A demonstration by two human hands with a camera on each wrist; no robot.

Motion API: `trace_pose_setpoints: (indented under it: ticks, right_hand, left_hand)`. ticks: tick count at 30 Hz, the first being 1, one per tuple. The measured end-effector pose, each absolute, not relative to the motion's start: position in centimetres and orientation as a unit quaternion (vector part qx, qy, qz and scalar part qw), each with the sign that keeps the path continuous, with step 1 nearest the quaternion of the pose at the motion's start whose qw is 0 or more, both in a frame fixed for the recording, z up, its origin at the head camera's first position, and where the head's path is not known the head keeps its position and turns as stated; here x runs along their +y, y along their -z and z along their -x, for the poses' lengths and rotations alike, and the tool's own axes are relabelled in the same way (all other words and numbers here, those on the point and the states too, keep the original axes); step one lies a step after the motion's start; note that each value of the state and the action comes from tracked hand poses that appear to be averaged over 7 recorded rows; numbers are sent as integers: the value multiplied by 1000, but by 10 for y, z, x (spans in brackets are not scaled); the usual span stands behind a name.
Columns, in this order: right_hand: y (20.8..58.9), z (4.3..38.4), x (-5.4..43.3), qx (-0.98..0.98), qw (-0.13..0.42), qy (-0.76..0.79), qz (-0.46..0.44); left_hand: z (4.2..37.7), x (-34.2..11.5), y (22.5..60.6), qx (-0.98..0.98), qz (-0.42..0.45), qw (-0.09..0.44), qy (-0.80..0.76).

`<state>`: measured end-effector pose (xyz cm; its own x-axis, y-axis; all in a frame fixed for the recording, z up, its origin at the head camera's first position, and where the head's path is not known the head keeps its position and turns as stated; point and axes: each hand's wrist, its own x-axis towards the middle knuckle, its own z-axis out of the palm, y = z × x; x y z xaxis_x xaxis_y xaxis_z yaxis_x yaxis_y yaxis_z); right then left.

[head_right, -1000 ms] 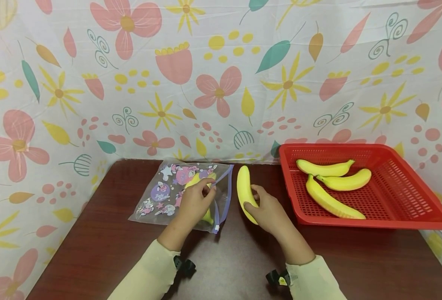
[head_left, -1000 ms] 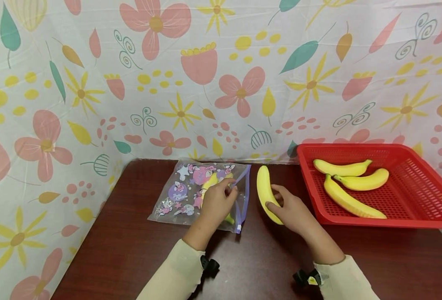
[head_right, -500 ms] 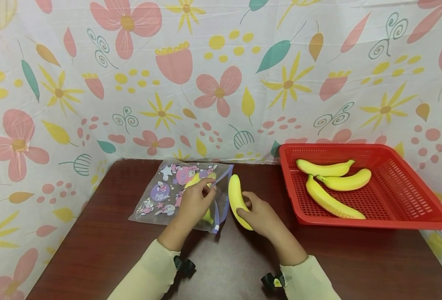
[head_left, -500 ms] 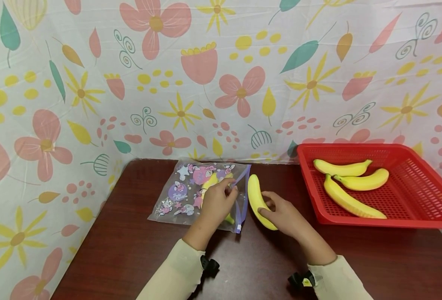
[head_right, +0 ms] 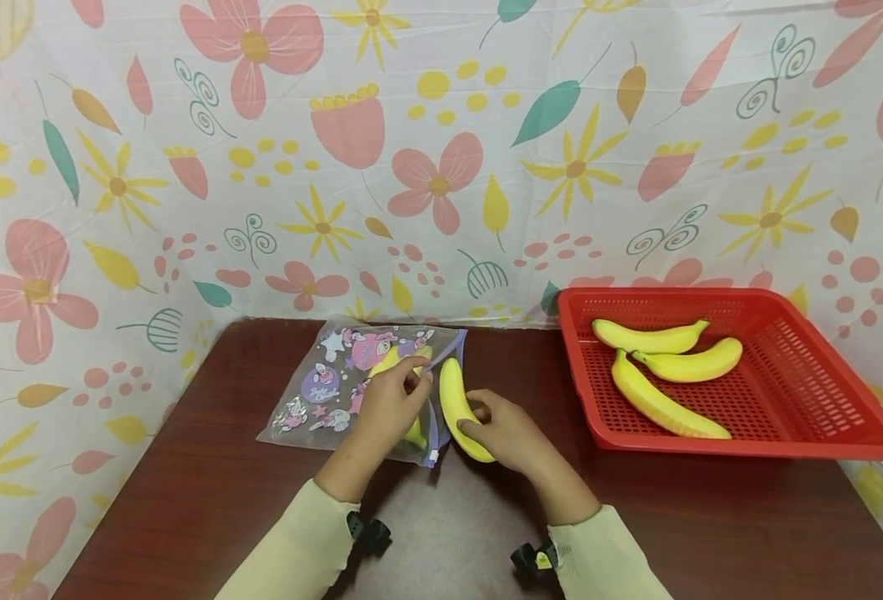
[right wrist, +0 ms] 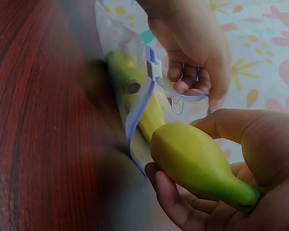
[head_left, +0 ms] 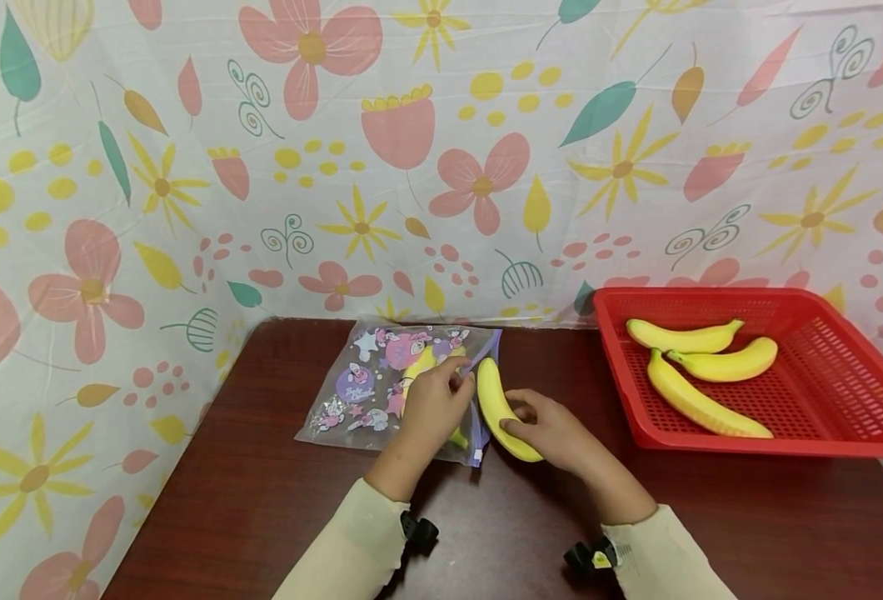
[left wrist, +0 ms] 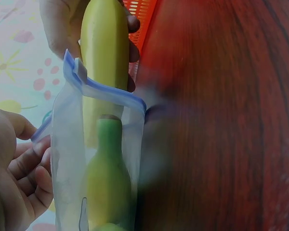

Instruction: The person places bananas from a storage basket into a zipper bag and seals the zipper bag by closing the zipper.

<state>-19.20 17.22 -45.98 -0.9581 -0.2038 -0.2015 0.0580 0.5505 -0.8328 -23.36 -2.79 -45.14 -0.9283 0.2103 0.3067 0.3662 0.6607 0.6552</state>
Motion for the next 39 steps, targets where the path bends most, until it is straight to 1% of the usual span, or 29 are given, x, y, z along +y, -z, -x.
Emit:
trace_pose_setpoints:
  ticks: [12, 22, 28, 39]
  right_hand:
    - [468, 198, 162, 837, 152, 524, 36]
    - [475, 206, 155, 808, 151, 569, 32]
    - [477, 210, 150, 801, 153, 578, 29]
    - [480, 214, 141, 793, 151, 590, 7]
  left_hand:
    - [234, -28, 451, -909, 157, 99, 373]
    - [233, -28, 451, -909, 159, 101, 371]
    - [233, -28, 452, -909, 156, 93, 376]
    - [234, -27, 453, -908, 163, 99, 372]
